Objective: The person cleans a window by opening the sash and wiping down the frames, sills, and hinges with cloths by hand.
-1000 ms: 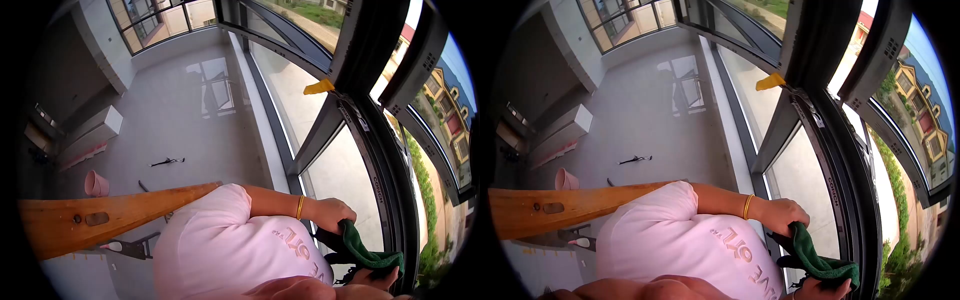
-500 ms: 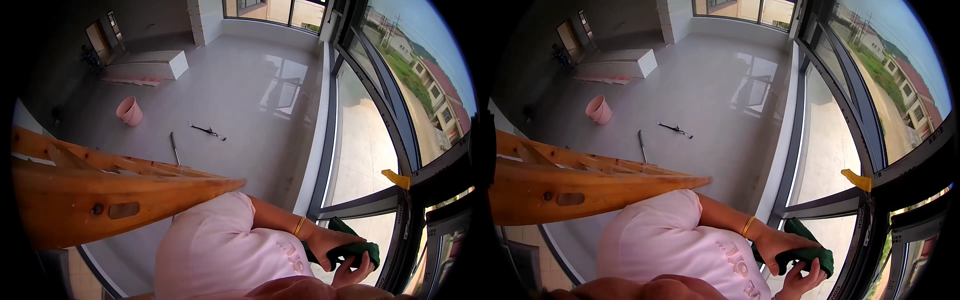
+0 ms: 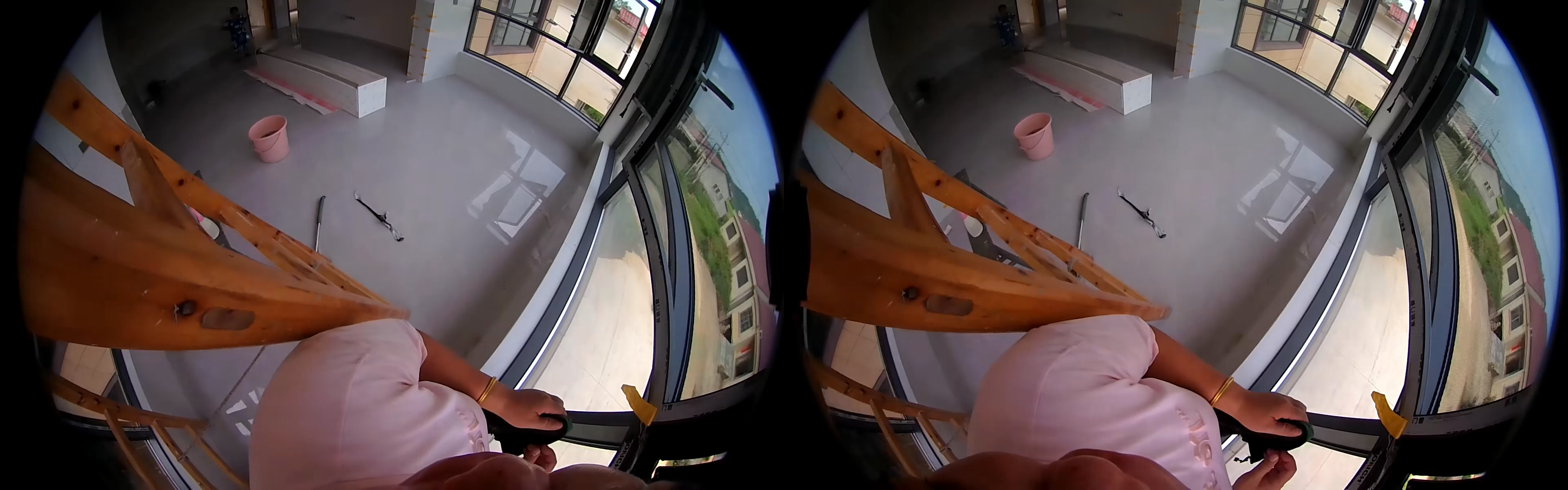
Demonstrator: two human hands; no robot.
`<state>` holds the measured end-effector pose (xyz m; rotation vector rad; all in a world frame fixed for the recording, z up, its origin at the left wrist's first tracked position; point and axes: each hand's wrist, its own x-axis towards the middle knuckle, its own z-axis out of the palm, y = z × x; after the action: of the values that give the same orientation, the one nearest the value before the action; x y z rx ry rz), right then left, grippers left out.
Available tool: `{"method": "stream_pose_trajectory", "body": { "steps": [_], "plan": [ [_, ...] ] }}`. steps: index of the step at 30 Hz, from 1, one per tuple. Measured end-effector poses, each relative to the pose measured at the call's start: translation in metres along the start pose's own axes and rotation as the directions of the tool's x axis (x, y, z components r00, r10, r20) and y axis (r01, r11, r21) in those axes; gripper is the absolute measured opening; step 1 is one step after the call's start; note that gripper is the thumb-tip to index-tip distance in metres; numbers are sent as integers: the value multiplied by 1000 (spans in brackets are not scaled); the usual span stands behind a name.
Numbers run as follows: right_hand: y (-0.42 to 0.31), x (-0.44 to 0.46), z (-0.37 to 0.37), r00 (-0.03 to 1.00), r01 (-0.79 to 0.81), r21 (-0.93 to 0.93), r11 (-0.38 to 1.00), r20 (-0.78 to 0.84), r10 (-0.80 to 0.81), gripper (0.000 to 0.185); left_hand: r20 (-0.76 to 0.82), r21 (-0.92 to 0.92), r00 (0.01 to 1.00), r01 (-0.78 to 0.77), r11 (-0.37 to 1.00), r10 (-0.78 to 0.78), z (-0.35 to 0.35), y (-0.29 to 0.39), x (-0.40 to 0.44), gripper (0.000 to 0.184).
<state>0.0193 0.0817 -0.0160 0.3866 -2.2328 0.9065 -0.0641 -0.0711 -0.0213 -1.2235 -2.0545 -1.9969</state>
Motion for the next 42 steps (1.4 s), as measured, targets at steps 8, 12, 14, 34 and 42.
{"method": "stream_pose_trajectory", "body": {
  "steps": [8, 12, 14, 34, 42],
  "plan": [
    [-23, -3, 44, 969, -219, 181, 959, 156, 192, 39, 93, -48, 995, -37, 998, 42, -14, -1, -1, 19],
    [-23, 0, 57, 948, -298, 236, 925, 190, 256, 40, 179, -43, 978, -103, 994, 109, -18, -1, -1, 18],
    [-22, 2, 61, 937, -330, 260, 908, 205, 282, 40, 246, -8, 966, -79, 997, 79, -22, 2, 1, 19],
    [-5, 4, 78, 757, -645, 569, 510, 385, 528, 41, 362, 106, 925, -160, 981, 112, -13, 2, 2, 31],
    [1, 2, 79, 681, -688, 662, 296, 449, 579, 41, 306, 85, 942, -168, 982, 134, -21, 2, -1, 29]
  ]
}}
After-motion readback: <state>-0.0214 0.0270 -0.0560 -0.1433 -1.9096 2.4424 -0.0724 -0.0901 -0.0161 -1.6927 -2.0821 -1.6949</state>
